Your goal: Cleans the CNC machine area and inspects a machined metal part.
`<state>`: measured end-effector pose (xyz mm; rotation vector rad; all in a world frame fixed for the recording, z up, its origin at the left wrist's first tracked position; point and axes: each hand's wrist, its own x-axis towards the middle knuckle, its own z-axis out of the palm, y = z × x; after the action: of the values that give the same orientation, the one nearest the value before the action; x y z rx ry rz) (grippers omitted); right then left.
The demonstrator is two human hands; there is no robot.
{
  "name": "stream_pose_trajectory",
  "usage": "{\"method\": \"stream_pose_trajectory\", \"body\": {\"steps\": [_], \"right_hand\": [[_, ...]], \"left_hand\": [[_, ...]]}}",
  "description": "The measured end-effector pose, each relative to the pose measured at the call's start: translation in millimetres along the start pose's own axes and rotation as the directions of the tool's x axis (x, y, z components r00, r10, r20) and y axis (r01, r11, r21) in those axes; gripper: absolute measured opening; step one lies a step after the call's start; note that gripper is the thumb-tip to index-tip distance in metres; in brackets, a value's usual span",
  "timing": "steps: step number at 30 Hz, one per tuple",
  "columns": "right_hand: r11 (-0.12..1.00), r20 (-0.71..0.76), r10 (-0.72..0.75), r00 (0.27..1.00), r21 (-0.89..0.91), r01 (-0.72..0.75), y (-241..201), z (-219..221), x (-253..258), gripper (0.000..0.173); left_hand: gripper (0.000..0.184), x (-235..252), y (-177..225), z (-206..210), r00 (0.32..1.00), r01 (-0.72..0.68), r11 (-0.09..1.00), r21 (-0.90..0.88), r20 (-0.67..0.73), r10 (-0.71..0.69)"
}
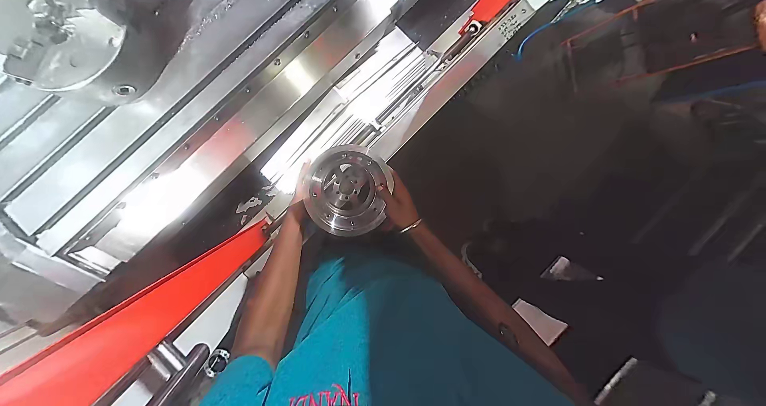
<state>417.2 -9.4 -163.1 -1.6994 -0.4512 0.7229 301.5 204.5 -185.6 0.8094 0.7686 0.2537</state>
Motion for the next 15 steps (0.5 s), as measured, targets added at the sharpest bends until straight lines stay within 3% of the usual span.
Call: {"method": "stream_pose_trajectory", "body": {"steps": [7, 11, 13, 15], "right_hand": [[0.999, 0.111, -0.023, 0.994, -0.028, 0.026, 3.9, -12.6, 13.2, 0.054], [0.995, 0.252, 0.067, 0.965, -0.092, -0.046, 0.0, -23.9, 31.9, 0.056], [0.981, 0.342, 0.126, 0.931, -0.181, -0.066, -4.6, -31.2, 41.3, 0.059], [0.972, 0.436, 0.137, 0.889, -0.231, -0.036, -8.3, -39.1, 48.0, 0.065]], "left_hand": [[0.048, 3.8, -7.2, -6.9, 0.996, 0.034, 0.998, 0.053, -0.086, -0.03], [0.051, 6.8, -5.2, -16.0, 0.997, 0.048, 0.982, 0.181, -0.068, -0.036], [0.046, -1.6, 6.6, -2.5, 0.977, 0.099, 0.958, 0.269, -0.207, -0.043], [0.042, -11.7, 14.0, 5.3, 0.917, 0.131, 0.894, 0.428, -0.394, 0.055]]}}
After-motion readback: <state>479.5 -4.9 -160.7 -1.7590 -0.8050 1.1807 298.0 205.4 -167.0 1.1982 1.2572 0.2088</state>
